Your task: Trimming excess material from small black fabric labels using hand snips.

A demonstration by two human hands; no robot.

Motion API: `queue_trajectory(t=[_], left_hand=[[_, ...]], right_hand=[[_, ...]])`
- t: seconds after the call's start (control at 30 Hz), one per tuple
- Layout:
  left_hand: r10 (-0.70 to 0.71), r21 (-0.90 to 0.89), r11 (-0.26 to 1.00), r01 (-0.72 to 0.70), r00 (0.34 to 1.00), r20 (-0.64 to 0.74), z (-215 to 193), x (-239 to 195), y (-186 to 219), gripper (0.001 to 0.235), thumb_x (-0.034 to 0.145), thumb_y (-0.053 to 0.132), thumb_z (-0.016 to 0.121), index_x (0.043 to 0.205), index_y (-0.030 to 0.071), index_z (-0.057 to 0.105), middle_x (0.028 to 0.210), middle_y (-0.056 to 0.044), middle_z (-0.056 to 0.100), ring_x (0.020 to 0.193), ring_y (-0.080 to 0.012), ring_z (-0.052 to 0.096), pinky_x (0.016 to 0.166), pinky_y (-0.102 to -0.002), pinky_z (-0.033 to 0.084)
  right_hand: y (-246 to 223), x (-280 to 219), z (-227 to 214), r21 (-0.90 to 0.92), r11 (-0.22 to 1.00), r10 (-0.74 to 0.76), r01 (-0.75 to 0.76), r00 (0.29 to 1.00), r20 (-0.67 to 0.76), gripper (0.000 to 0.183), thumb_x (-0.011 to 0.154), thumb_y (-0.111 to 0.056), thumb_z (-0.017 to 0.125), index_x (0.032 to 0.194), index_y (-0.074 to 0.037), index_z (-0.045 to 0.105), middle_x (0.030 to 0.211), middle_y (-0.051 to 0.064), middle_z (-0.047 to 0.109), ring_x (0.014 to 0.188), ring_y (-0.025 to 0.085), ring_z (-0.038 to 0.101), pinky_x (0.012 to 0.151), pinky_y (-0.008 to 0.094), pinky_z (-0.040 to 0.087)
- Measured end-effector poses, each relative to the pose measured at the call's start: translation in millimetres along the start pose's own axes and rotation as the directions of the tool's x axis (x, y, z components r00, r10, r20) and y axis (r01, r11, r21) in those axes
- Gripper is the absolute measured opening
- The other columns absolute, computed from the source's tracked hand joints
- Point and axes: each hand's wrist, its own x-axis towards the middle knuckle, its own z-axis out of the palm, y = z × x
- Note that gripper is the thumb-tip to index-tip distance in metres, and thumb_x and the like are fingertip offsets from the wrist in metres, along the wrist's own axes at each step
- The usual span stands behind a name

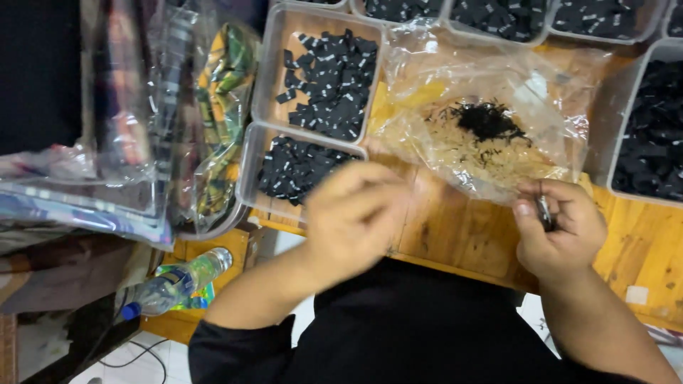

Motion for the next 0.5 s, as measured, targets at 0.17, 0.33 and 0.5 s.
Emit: queue_trajectory(t=[0.17,0.33,0.5], left_hand=[[0.03,0.368,0.929,-0.021,0.999,-0.018,-37,22,-46,0.011,0.098,0.01,0.07,0.099,0.002,0.078,0.092,-0.012,0.074,0.082,-0.0238,0.069,0.075,-0.034,0.056],[-0.002,0.544,0.839,0.003,1.0,-0.004,-38,19,-63,0.016,0.096,0.014,0.073,0.108,0.005,0.079,0.101,-0.009,0.077,0.094,-0.0293,0.072,0.091,-0.039,0.056],[0.191,0.297,0.935,-0.196,0.981,0.046,-19,23,-3,0.011,0.096,0.003,0.07,0.102,-0.006,0.072,0.098,-0.019,0.073,0.089,-0.0315,0.069,0.082,-0.039,0.055]], right_hand=[[-4,1,0,0.054,0.998,-0.009,0.012,0.998,-0.067,0.013,0.1,0.014,0.064,0.111,0.021,0.063,0.091,0.023,0.064,0.082,0.028,0.064,0.078,0.036,0.055],[-10,2,-1,0.033,0.995,0.094,-0.09,0.987,-0.129,0.014,0.101,0.009,0.064,0.112,0.017,0.064,0.086,0.019,0.063,0.071,0.02,0.055,0.07,0.03,0.045],[-15,9,-14,-0.156,0.953,0.258,-0.258,0.966,-0.02,0.017,0.105,-0.015,0.06,0.115,-0.008,0.072,0.098,0.003,0.071,0.074,0.016,0.061,0.077,0.029,0.048]])
